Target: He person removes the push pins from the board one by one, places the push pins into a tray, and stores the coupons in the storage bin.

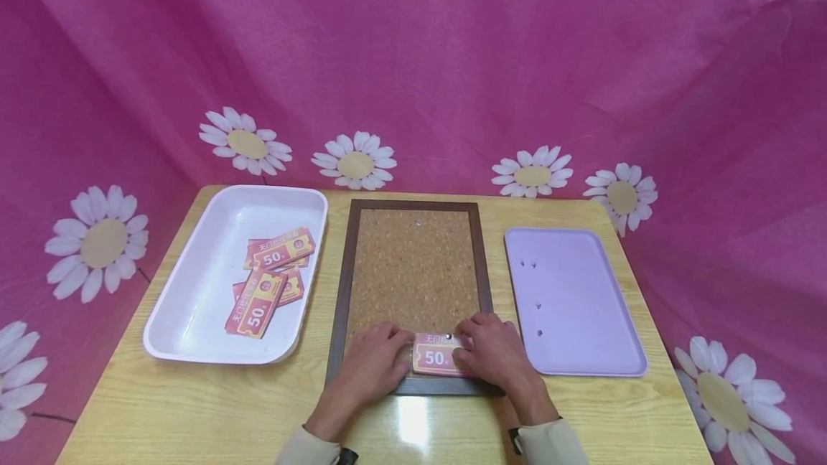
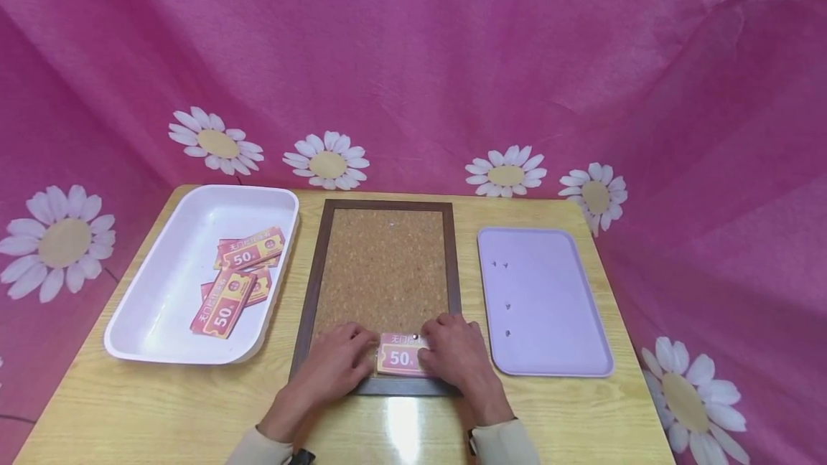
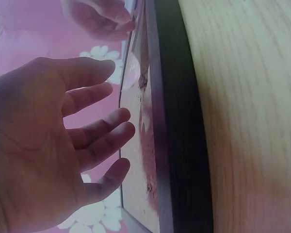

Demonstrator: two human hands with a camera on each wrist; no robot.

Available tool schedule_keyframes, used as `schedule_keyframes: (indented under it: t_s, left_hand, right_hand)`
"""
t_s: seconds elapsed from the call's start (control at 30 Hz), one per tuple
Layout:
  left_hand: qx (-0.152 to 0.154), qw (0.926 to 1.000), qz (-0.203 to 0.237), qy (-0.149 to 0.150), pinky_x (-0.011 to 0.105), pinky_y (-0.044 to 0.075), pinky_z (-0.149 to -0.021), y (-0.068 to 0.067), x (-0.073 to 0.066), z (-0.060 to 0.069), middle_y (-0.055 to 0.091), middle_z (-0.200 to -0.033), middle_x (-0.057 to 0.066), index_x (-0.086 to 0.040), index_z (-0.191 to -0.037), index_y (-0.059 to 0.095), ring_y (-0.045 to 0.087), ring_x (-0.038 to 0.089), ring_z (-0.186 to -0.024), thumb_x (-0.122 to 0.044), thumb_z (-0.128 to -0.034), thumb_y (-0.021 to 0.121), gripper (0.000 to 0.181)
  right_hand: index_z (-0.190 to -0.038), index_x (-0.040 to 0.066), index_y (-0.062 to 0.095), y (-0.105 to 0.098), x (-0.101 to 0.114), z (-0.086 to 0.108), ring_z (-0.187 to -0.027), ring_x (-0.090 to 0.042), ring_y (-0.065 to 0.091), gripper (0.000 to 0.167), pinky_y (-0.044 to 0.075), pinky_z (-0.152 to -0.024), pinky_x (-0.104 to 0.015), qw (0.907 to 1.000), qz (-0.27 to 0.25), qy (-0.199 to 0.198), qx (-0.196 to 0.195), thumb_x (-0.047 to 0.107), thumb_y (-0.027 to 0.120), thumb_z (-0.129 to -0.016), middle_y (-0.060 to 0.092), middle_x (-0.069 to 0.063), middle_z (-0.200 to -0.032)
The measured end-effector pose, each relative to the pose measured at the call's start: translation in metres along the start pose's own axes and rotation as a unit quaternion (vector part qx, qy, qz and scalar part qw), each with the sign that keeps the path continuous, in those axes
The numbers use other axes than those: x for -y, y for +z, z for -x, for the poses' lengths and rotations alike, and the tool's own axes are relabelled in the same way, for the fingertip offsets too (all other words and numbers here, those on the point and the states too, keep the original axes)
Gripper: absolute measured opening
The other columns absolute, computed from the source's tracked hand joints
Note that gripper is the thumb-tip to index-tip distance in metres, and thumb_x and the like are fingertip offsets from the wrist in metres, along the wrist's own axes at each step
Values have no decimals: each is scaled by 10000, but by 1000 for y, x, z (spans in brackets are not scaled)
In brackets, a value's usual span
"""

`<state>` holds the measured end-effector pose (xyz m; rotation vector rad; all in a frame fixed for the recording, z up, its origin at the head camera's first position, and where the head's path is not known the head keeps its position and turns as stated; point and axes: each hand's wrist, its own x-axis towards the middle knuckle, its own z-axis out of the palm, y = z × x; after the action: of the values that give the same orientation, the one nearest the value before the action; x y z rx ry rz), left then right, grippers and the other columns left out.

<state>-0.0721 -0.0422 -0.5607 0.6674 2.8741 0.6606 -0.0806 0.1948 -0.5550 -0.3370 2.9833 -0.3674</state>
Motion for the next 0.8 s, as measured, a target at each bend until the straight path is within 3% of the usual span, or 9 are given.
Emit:
schedule_keyframes:
  t_s: [0.3, 0.6, 0.8]
  left_hand:
    - [-6, 10000, -21, 88, 379, 416, -819, 8, -6, -2, 626, -1124, -10, -226, -1226, 633, 572, 186, -1052, -301, -853, 648, 380]
    - [302, 9995, 6, -81, 379, 413, -861, 13, -11, -5, 615, -1160, -19, -232, -1259, 610, 556, 178, -1057, -320, -878, 648, 393]
    - [416, 9988, 135, -239, 325, 387, -821, 14, -13, -6, 589, -1166, -24, -216, -1277, 601, 535, 154, -1033, -310, -889, 645, 401]
  right_hand:
    - [-994, 236, 719, 1, 0, -3, -946, -195, 588, 249, 462, -793, -430, 9999, -12, 65, 97, 371, 715, -785, 649, 29, -966]
    - [-969, 258, 731, 5, 2, -7, -885, -188, 576, 207, 452, -769, -416, 10000, 20, -14, 1, 331, 692, -779, 634, 40, -926]
    - [-972, 258, 731, 7, 5, -11, -840, -170, 537, 205, 430, -733, -389, 9999, 67, 9, 91, 311, 680, -781, 608, 50, -906]
